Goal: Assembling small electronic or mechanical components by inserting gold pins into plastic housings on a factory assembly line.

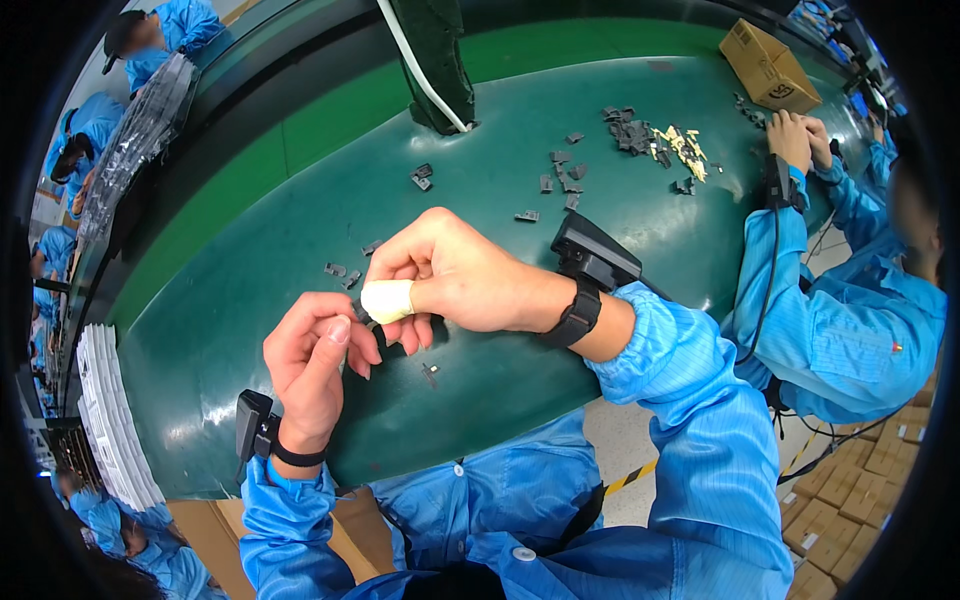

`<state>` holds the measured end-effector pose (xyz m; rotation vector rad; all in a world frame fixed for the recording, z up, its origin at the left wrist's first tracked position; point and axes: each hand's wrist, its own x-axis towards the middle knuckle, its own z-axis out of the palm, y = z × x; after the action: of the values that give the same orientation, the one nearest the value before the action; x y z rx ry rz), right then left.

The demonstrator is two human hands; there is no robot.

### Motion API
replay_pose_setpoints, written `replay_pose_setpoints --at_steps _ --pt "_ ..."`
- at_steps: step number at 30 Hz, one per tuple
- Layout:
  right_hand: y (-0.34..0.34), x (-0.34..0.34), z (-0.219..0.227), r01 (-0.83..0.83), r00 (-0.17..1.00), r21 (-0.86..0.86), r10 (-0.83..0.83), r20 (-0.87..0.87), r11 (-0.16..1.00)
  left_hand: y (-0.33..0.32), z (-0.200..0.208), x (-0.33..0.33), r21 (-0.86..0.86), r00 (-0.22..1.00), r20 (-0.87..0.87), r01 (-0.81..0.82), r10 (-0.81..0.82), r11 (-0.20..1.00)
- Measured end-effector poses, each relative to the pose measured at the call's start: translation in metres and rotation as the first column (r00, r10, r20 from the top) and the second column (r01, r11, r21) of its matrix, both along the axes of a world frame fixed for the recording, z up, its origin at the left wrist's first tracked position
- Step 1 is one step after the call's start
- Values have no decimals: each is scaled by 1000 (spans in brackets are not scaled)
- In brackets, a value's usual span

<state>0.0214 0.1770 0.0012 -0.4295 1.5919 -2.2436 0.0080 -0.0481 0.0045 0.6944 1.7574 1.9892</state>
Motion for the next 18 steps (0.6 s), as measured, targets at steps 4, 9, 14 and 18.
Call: replay_pose_setpoints --at_steps 4,9,14,18 --pt "-6 3 -2 17 999 14 -17 -36 1000 6 0 5 -37 1000 1 -19 19 999" --pt "-19 16 5 172 985 135 -171 -17 976 11 -6 10 -118 971 -178 -182 160 976" --pt "-21 15 3 79 991 112 -66 -114 991 11 -9 8 -127 923 -320 -265 214 956" --pt "-20 12 3 67 998 30 -68 11 997 12 -9 8 -177 920 -351 -249 175 952"
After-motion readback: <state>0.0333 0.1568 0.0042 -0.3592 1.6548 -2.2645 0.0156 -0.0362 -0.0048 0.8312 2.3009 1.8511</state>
